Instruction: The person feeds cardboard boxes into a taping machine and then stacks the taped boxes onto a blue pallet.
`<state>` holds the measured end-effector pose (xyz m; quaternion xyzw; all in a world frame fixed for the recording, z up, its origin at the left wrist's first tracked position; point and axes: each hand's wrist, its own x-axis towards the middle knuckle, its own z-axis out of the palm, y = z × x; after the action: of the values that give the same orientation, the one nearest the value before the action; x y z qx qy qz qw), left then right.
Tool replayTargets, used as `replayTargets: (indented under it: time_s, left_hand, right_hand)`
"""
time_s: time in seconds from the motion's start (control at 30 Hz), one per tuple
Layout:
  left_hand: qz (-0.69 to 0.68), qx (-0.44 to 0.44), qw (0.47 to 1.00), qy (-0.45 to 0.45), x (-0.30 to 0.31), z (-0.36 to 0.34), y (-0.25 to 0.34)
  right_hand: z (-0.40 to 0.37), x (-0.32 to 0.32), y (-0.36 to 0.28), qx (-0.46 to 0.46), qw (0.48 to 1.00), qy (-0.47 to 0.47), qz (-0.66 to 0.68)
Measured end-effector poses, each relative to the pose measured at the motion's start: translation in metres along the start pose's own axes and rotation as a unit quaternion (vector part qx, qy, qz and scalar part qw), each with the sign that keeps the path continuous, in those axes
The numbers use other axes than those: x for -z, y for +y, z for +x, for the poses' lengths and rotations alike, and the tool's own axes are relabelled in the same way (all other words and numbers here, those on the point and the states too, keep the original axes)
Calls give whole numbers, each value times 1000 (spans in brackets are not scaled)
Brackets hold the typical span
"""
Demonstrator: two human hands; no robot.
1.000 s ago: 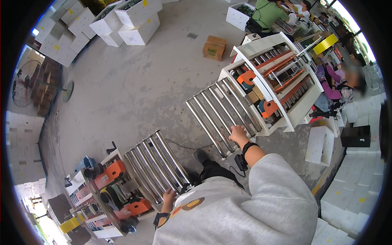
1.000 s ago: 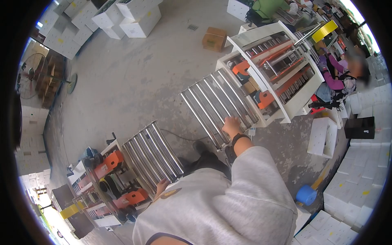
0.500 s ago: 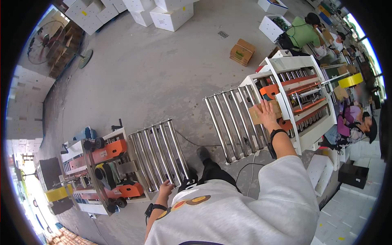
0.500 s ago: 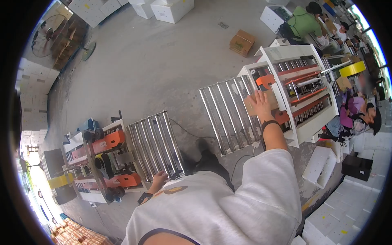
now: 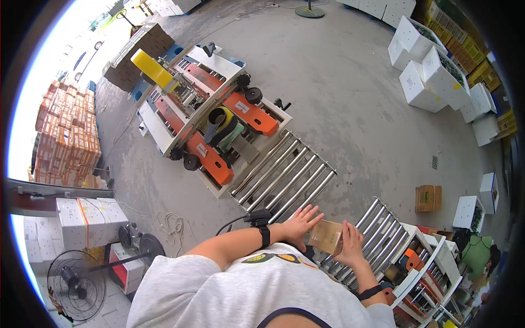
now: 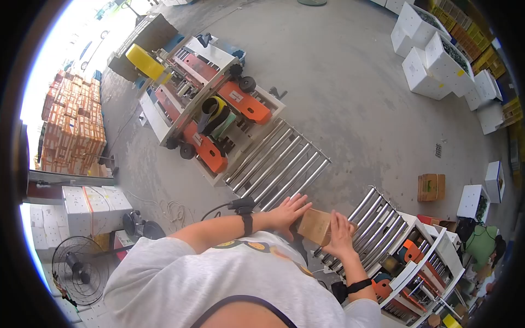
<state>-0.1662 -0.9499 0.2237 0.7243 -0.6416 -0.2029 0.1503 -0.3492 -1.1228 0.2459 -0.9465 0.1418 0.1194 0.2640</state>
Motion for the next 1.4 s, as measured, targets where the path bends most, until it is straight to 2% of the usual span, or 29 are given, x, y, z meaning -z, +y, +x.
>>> replayTargets:
  time_s: [0.03,0.1,0.13,0.17,0.23,0.27,0.3,0.33,0.37,0.43,0.5,0.57,0.6,0.63,0.73,0.83,0.87,0.93,0.97,1.03,1.1,1.13,1.17,1.2,1.23,1.27,1.3,1.37,1.4]
  left_hand:
    - [-5,8,1000,7,2,-2,-7]
    - [-99,72,990,67,11,-15,-37]
    - [-122,157,976,94,18,-28,-53]
    - [-140,239,953,120,26,-41,-71]
    - [-238,446,850,148,32,-65,-104]
    - [-394,427,788,203,26,-79,-122]
    - [-539,394,700,253,20,-89,-136]
    - [-644,395,595,273,20,-92,-137]
    - [-645,397,591,276,17,-93,-144]
    - [-705,404,477,335,-1,-93,-166]
    - [-678,406,495,361,-27,-91,-192]
    - [-678,429,392,450,-34,-81,-210]
    - [-677,426,375,469,-40,-78,-219]
    - [-680,427,368,469,-43,-74,-226]
    - [-671,511,249,476,-48,-71,-244]
    - [-615,579,275,459,-53,-70,-261]
    - [-616,580,273,458,-53,-72,-265]
    - [-644,555,194,489,-41,-74,-272]
    - [-644,553,193,492,-37,-74,-264]
    - [-686,601,284,296,-33,-77,-239]
    - [-699,586,370,176,-66,-85,-215]
    - [-688,538,466,145,-97,-93,-201]
    - [-611,503,611,5,-116,-101,-196]
    - [-586,515,623,-58,-104,-110,-180]
    - [-482,510,709,-73,-129,-122,-172]
    - [-352,419,827,-128,-157,-137,-173]
    - [-298,402,849,-170,-159,-151,-166]
    - [-238,348,884,-203,-95,-169,-151]
    - [-233,379,872,-204,-94,-175,-153]
  right_hand:
    - [27,-4,-19,90,995,36,38]
    - [80,-15,-41,115,974,57,186]
    - [103,-28,-43,126,959,63,245]
    - [122,-38,-48,57,947,54,313]
    - [157,-52,-53,-45,963,73,256]
    - [176,-61,-58,-42,964,67,255]
    - [193,-72,-64,-106,911,-37,397]
    - [210,-78,-71,-168,824,-139,523]
    - [227,-83,-76,-168,825,-144,520]
    - [261,-88,-84,-238,741,-167,605]
    - [295,-96,-95,-219,772,-157,576]
    - [334,-97,-106,-199,824,-136,512]
    - [355,-104,-105,-163,851,-145,477]
    - [372,-104,-109,-166,853,-149,472]
    - [415,-110,-122,-138,889,-175,399]
    - [431,-122,-119,-193,884,-253,343]
    - [429,-129,-119,-196,885,-200,371]
    - [429,-142,-117,-191,897,-116,382]
    - [423,-146,-115,-188,898,-116,381]
    - [411,-140,-121,-219,872,-94,428]
    - [393,-154,-97,-221,863,-96,444]
    - [378,-157,-83,-212,874,-119,421]
    - [362,-166,-66,-199,887,-117,399]
    - [347,-186,-35,-178,919,-119,332]
    - [323,-183,-20,-142,956,-105,235]
    - [297,-177,-5,-169,953,-135,210]
    - [269,-150,-10,-180,962,-160,125]
    - [218,-174,62,-225,947,-189,127]
    - [182,-183,94,-230,958,-155,79]
